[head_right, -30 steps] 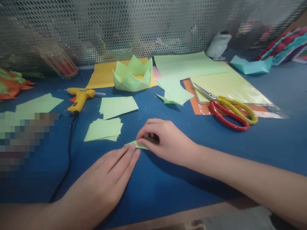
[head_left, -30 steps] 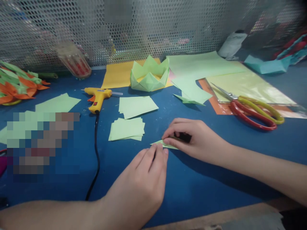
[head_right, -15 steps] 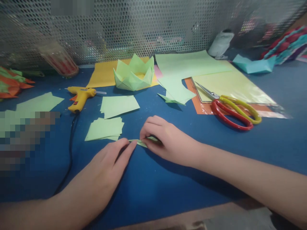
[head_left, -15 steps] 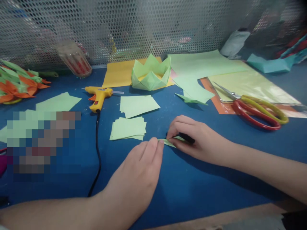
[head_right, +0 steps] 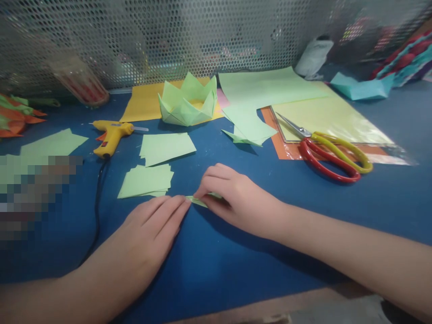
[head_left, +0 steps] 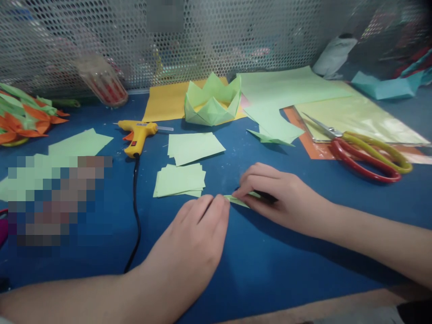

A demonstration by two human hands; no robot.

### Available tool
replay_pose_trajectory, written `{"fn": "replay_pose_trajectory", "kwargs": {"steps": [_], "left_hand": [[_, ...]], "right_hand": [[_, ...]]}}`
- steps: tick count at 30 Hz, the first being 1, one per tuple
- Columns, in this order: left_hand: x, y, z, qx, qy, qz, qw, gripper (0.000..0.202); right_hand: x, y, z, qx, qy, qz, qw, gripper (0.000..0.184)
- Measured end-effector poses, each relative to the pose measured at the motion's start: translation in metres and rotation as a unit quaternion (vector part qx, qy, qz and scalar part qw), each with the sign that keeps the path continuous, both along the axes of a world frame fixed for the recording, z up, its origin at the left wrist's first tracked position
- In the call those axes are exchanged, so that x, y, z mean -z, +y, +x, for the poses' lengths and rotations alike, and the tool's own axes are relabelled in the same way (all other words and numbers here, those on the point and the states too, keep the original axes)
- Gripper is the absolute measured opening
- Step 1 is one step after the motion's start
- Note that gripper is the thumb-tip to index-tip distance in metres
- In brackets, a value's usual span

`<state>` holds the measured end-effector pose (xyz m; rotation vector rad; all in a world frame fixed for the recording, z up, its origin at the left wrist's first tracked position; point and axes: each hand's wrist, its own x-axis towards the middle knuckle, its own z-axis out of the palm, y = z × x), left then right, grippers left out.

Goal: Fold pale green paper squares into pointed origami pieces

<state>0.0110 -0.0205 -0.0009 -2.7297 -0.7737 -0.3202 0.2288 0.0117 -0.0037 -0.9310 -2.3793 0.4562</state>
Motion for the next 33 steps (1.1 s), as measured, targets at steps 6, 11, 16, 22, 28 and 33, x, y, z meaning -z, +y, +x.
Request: {"fn": "replay_pose_trajectory", "kwargs": {"steps": [6,11,16,22,28,33], "left_hand": [[-0.003,0.001,0.000,-0.001,-0.008,-0.004,1.000,0.044],[-0.006,0.003,0.002,0.020,-0.005,-0.002,1.000,0.042],[-0.006,0.003,0.001,0.018,-0.007,0.012,1.000,0.042],[-0.007,0.005,0.001,0.026,-0.010,0.016,0.999,0.038],[-0.007,0.012,-0.003,0.050,-0.024,-0.056,0.997,0.040],[-0.011,0.023,-0.005,0.074,-0.045,-0.118,0.989,0.035]], "right_hand": [[-0.002,-0.004,-0.002,-0.009,-0.023,0.032,0.999,0.017],[-0.004,-0.006,-0.004,0.006,-0.020,0.041,0.999,0.020],[-0.002,-0.007,-0.004,0.024,0.000,0.032,0.999,0.022],[-0.005,-0.009,-0.004,0.088,0.018,-0.085,0.992,0.016],[-0.016,0.001,0.010,0.050,0.012,-0.208,0.977,0.023],[-0.015,0.013,0.025,-0.009,-0.006,-0.218,0.976,0.025]]}}
